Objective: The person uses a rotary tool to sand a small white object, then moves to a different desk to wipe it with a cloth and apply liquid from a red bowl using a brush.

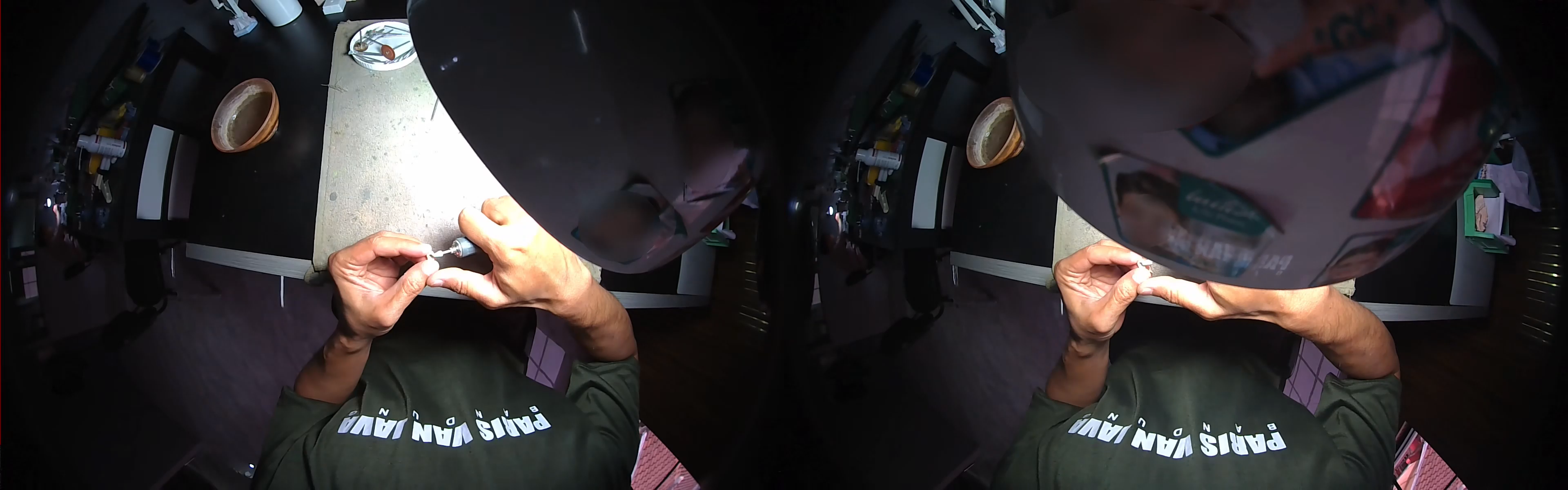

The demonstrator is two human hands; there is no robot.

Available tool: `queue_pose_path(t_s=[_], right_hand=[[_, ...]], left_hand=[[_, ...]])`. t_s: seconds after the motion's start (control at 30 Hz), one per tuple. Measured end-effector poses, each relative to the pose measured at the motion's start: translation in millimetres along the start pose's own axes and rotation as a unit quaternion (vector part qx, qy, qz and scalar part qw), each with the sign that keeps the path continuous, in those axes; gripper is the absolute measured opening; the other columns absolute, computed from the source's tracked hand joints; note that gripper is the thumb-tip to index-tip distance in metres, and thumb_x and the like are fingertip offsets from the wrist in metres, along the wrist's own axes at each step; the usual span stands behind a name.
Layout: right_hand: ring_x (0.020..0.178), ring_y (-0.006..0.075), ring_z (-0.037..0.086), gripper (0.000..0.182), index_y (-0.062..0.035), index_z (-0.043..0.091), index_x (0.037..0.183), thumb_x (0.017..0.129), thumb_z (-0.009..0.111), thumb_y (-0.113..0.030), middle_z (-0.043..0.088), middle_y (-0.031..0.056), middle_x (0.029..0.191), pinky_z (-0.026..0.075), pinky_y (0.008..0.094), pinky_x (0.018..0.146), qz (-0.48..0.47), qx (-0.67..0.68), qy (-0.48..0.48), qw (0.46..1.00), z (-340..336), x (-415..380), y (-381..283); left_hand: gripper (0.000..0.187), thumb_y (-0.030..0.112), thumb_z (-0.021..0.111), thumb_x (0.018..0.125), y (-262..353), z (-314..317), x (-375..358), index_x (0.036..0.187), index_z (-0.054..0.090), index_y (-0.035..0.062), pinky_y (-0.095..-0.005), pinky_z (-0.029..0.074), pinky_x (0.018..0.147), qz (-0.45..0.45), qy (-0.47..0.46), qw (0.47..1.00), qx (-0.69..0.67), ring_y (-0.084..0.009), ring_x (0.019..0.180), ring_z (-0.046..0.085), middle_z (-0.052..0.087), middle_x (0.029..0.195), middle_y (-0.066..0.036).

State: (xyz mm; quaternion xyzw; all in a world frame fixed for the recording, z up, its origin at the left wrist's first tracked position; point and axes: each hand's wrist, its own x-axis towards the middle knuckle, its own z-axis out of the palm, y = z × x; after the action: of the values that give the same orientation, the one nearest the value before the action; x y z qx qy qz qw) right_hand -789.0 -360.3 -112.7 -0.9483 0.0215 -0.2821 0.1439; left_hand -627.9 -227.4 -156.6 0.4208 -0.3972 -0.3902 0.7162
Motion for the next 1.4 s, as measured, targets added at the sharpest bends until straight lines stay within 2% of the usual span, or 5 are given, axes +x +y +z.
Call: queue_pose_path(t_s=[1.07,1.23,1.4], right_hand=[[0.058,0.0217,0.044,0.046,-0.0004,0.055,0.080,0.076,0.085,-0.035,0.045,0.0092,0.065,0.040,0.0339,0.055,-0.022,-0.019,-0.013,1.000,-2.5,0.9,1.8],[0.059,0.0211,0.044,0.042,0.0002,0.054,0.082,0.076,0.085,-0.027,0.046,0.0098,0.069,0.039,0.0331,0.054,-0.008,0.011,0.003,1.000,-1.7,2.2,7.2],[0.059,0.0209,0.044,0.041,0.0004,0.054,0.084,0.077,0.084,-0.026,0.046,0.0098,0.069,0.039,0.0330,0.054,-0.008,0.006,0.000,1.000,-3.4,-0.7,6.6]], left_hand=[[0.010,-0.011,0.066,0.085,0.2,-0.2,-0.8,0.095,0.065,-0.0100,-0.0239,0.054,0.073,-0.013,-0.003,1.000,-0.013,-0.0133,0.080,0.067,0.069,0.088,-0.015],[0.010,-0.010,0.067,0.085,2.0,2.4,-0.2,0.095,0.066,-0.0094,-0.0231,0.053,0.072,-0.023,0.010,1.000,-0.018,-0.0122,0.079,0.066,0.068,0.088,-0.014],[0.011,-0.011,0.067,0.084,0.8,0.7,-0.9,0.095,0.067,-0.0086,-0.0218,0.051,0.070,-0.015,-0.002,1.000,0.009,-0.0107,0.078,0.064,0.068,0.089,-0.013]])
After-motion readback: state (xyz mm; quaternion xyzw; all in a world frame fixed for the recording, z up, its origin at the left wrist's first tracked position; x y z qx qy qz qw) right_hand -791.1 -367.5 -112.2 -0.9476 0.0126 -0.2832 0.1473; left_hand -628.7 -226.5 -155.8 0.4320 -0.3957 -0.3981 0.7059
